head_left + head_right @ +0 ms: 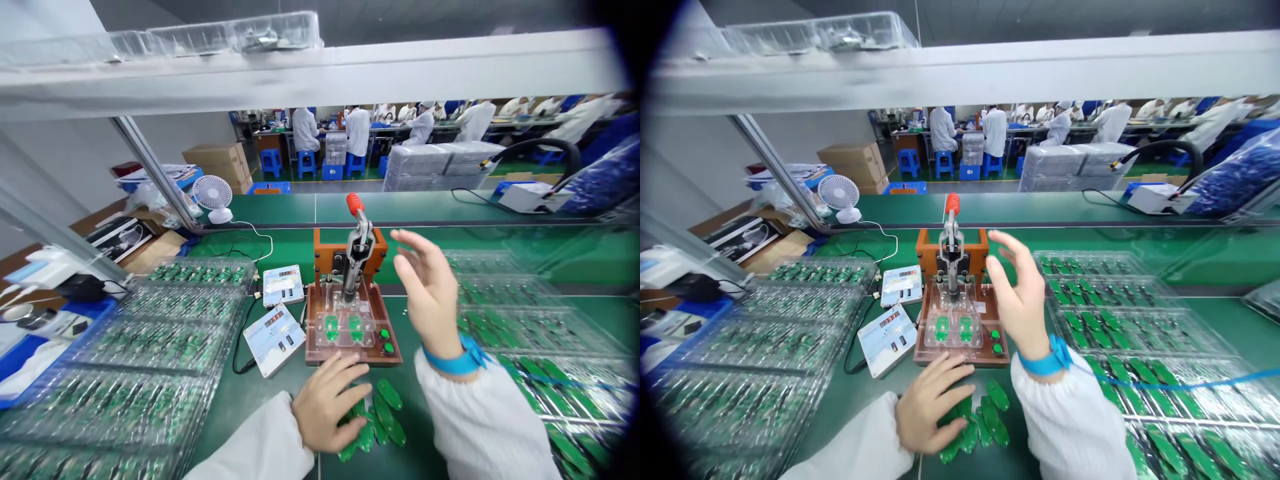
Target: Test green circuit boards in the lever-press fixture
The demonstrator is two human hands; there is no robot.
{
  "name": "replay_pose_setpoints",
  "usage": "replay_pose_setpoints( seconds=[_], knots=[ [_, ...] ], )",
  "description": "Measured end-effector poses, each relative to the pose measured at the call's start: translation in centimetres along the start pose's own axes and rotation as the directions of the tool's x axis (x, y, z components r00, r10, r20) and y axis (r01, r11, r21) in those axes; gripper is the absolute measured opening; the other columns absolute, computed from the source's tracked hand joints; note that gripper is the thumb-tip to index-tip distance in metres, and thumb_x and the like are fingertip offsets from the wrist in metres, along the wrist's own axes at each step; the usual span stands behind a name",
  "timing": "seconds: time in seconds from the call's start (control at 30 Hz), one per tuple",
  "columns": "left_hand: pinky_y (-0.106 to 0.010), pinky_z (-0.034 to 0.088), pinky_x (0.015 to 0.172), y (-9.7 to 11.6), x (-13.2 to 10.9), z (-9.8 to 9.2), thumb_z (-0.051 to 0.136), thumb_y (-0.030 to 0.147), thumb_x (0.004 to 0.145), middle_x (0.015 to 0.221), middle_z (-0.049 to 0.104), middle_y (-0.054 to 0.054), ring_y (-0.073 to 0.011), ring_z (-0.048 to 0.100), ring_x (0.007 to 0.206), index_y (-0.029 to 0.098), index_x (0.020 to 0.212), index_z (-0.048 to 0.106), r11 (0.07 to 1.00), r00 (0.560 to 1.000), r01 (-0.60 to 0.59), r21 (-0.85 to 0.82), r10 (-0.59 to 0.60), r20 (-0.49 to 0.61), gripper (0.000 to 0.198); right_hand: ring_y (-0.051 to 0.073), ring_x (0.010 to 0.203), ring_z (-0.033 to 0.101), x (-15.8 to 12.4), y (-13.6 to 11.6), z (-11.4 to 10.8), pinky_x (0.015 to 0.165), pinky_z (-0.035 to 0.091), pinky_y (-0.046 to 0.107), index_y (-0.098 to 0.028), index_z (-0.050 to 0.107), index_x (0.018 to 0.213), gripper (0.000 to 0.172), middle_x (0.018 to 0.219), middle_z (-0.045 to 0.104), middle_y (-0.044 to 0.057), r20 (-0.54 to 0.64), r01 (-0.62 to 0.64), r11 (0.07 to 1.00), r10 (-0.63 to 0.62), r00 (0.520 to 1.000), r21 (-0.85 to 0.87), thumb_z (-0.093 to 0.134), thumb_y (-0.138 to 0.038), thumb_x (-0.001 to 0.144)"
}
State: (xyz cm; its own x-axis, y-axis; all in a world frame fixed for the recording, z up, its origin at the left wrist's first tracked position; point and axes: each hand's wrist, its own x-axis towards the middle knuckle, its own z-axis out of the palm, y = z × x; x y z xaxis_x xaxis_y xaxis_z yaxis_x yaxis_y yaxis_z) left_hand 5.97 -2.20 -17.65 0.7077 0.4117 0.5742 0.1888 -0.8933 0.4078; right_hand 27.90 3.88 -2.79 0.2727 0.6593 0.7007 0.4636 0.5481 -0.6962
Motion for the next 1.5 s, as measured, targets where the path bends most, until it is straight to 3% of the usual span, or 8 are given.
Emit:
replay_pose_setpoints(
  seconds=[0.13, 0.23, 0.33, 0.47, 0.63, 1.07, 1.3, 1.5],
  knots=[
    [-0.057, 0.045, 0.114, -0.5, 0.1, 0.2, 0.056, 0.032, 0.093, 0.138, 0.063, -0.014, -0.0322, 0.054, 0.135, 0.016, 0.130, 0.059, 1.000, 0.998, -0.008, 0.001, 0.008, 0.056, 0.040, 0.026, 0.124, 0.060, 7.2, 1.1, 2.8, 0.115, 0.044, 0.052, -0.021, 0.057, 0.137, 0.052, 0.132, 0.064, 0.009, 0.198, -0.044, 0.998, 0.033, 0.980, 0.051, 0.055, -0.059, 0.101],
    [-0.055, 0.045, 0.114, -0.7, 0.1, 0.1, 0.057, 0.033, 0.093, 0.136, 0.064, -0.012, -0.0314, 0.054, 0.135, 0.016, 0.126, 0.062, 1.000, 0.999, -0.011, 0.004, 0.011, 0.050, 0.036, 0.023, 0.090, 0.072, 11.1, 1.5, 4.3, 0.089, 0.061, 0.048, -0.011, 0.069, 0.117, 0.063, 0.107, 0.073, 0.011, 0.390, -0.143, 0.985, 0.094, 0.916, 0.098, 0.047, -0.068, 0.100],
    [-0.051, 0.044, 0.116, -0.7, 0.2, 0.0, 0.056, 0.032, 0.095, 0.129, 0.068, -0.010, -0.0293, 0.055, 0.134, 0.017, 0.119, 0.065, 1.000, 0.999, -0.018, 0.012, 0.017, 0.027, 0.030, 0.018, 0.085, 0.072, 12.1, -1.0, 4.3, 0.080, 0.064, 0.036, -0.012, 0.071, 0.116, 0.052, 0.105, 0.074, 0.008, 0.393, -0.073, 0.984, 0.003, 0.920, 0.164, 0.053, -0.059, 0.103],
    [-0.047, 0.041, 0.118, -0.6, 0.4, 0.0, 0.055, 0.032, 0.096, 0.123, 0.071, -0.009, -0.0267, 0.054, 0.135, 0.017, 0.113, 0.066, 0.999, 0.999, -0.034, 0.026, 0.033, 0.024, 0.026, 0.017, 0.094, 0.072, 8.4, -6.5, 2.2, 0.092, 0.062, 0.033, -0.023, 0.067, 0.131, 0.028, 0.123, 0.070, 0.003, 0.170, 0.292, 0.952, -0.303, 0.938, 0.089, 0.057, -0.029, 0.106],
    [-0.044, 0.039, 0.119, -0.6, 0.4, 0.1, 0.055, 0.032, 0.096, 0.117, 0.073, -0.009, -0.0255, 0.054, 0.135, 0.016, 0.113, 0.066, 0.999, 0.999, -0.031, 0.013, 0.031, 0.034, 0.026, 0.016, 0.116, 0.066, 1.1, -8.9, -0.1, 0.108, 0.055, 0.029, -0.026, 0.047, 0.152, 0.055, 0.136, 0.063, 0.001, 0.229, 0.471, 0.878, -0.443, 0.867, -0.086, 0.057, -0.006, 0.102],
    [-0.035, 0.031, 0.123, -0.6, 0.5, 0.5, 0.054, 0.023, 0.097, 0.107, 0.075, -0.004, -0.0203, 0.056, 0.133, 0.015, 0.108, 0.067, 1.000, 1.000, 0.002, -0.003, -0.002, 0.011, 0.019, 0.023, 0.132, 0.056, -4.8, -3.4, 0.4, 0.114, 0.050, 0.030, -0.010, 0.067, 0.121, 0.032, 0.130, 0.066, 0.009, 0.241, 0.475, 0.878, -0.475, 0.846, 0.062, 0.060, 0.006, 0.094],
    [-0.039, 0.034, 0.122, -1.1, -0.1, 2.0, 0.051, 0.030, 0.099, 0.104, 0.077, -0.002, -0.0211, 0.058, 0.131, 0.021, 0.102, 0.072, 0.984, 0.990, 0.136, -0.117, -0.131, 0.053, 0.024, 0.024, 0.133, 0.055, -5.0, -2.3, 0.8, 0.115, 0.048, 0.032, -0.010, 0.064, 0.131, 0.044, 0.133, 0.064, 0.008, 0.217, 0.507, 0.854, -0.520, 0.826, 0.115, 0.061, 0.008, 0.091],
    [-0.035, 0.052, 0.107, -0.7, 2.9, -5.1, 0.064, 0.048, 0.096, 0.107, 0.077, -0.008, -0.0229, 0.068, 0.115, 0.019, 0.091, 0.076, 0.775, 0.940, 0.341, -0.532, -0.276, 0.201, 0.033, 0.023, 0.135, 0.053, -5.1, -1.5, 0.8, 0.114, 0.049, 0.036, -0.019, 0.062, 0.137, 0.054, 0.133, 0.064, 0.003, 0.230, 0.350, 0.881, -0.430, 0.873, 0.318, 0.055, 0.008, 0.091]
  ],
)
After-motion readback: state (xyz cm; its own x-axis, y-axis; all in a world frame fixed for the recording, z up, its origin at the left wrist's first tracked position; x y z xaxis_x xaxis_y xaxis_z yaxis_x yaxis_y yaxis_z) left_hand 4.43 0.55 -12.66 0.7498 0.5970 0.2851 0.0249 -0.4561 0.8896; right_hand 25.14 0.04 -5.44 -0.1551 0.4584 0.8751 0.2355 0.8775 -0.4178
